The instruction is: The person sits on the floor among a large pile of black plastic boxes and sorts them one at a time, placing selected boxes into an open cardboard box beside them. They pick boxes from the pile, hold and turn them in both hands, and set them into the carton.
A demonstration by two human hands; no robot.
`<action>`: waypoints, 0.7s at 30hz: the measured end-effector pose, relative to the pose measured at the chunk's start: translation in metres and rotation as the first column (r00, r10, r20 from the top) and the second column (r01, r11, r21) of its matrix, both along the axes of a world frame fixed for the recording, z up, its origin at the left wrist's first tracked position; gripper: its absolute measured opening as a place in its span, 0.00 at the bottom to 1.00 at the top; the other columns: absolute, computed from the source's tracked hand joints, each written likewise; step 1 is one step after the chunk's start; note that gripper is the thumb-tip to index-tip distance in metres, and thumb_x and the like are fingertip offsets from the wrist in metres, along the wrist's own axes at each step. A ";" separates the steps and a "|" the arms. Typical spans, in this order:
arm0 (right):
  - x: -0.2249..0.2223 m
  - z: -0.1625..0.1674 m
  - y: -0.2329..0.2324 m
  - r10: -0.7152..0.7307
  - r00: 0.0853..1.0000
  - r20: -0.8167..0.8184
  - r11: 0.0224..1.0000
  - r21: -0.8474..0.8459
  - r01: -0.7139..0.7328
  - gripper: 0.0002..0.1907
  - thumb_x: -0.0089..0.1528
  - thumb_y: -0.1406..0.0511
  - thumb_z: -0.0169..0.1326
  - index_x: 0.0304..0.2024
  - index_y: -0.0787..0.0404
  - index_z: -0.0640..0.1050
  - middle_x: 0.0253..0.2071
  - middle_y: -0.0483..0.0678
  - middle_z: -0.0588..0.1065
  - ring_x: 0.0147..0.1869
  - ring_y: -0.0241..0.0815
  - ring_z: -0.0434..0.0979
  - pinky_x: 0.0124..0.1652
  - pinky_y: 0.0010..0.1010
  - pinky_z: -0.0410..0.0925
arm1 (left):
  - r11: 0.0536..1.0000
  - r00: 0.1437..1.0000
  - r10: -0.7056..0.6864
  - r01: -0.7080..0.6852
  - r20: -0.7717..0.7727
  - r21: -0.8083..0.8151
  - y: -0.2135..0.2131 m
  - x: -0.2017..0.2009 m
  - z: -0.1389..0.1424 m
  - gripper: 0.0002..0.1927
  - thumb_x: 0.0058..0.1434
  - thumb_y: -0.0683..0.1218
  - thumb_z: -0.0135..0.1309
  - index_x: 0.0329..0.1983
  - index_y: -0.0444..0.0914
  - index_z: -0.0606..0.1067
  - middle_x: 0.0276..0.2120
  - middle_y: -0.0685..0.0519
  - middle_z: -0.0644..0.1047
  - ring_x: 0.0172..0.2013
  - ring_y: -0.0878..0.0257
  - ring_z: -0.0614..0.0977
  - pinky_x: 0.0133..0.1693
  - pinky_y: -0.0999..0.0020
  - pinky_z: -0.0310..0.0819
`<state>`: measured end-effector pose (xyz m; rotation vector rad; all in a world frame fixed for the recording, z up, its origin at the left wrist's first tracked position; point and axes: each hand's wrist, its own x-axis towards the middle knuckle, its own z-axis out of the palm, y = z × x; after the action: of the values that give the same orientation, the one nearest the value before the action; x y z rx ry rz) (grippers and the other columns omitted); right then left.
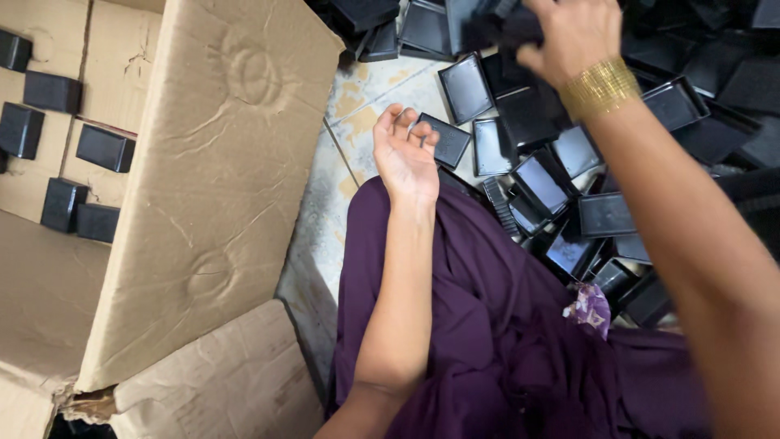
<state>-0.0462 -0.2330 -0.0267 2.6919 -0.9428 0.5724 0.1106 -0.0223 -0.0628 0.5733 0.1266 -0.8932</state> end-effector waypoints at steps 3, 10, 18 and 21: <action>-0.056 0.019 0.044 0.068 0.996 0.058 0.987 0.139 -0.076 0.29 0.52 0.59 0.69 0.56 0.55 0.79 0.62 0.53 0.74 0.66 0.57 0.74 0.59 0.49 0.67 | 0.970 0.964 -0.238 0.243 0.114 -0.025 0.000 -0.013 0.011 0.16 0.69 0.55 0.49 0.49 0.38 0.72 0.38 0.52 0.76 0.36 0.59 0.77 0.39 0.64 0.70; -0.163 0.013 0.123 -0.294 0.913 0.282 0.804 0.589 0.077 0.39 0.58 0.51 0.72 0.59 0.70 0.71 0.53 0.63 0.76 0.57 0.63 0.78 0.55 0.45 0.70 | 0.814 0.617 -0.580 0.409 0.532 0.412 -0.008 -0.067 0.019 0.21 0.70 0.56 0.46 0.58 0.39 0.73 0.49 0.51 0.77 0.46 0.64 0.77 0.44 0.68 0.69; -0.186 -0.007 0.126 -0.489 0.751 0.443 0.407 0.878 -0.253 0.22 0.66 0.56 0.60 0.52 0.68 0.76 0.44 0.51 0.79 0.49 0.44 0.77 0.49 0.31 0.71 | 0.867 -0.181 -0.467 0.098 0.866 0.488 -0.011 -0.128 0.003 0.45 0.62 0.59 0.65 0.70 0.31 0.58 0.60 0.33 0.66 0.61 0.40 0.69 0.62 0.53 0.62; -0.184 -0.015 0.121 -0.429 0.825 0.367 0.524 0.845 -0.104 0.19 0.69 0.59 0.59 0.53 0.68 0.77 0.46 0.54 0.76 0.48 0.48 0.76 0.49 0.37 0.70 | 0.881 -0.208 -0.444 0.075 0.872 0.467 -0.013 -0.138 0.002 0.36 0.64 0.55 0.60 0.68 0.33 0.62 0.58 0.35 0.68 0.59 0.38 0.70 0.60 0.51 0.64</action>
<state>-0.2301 -0.1121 -0.0413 3.2011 -2.1164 1.1090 -0.0270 -0.0353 -0.0604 1.4959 -1.5102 -0.5724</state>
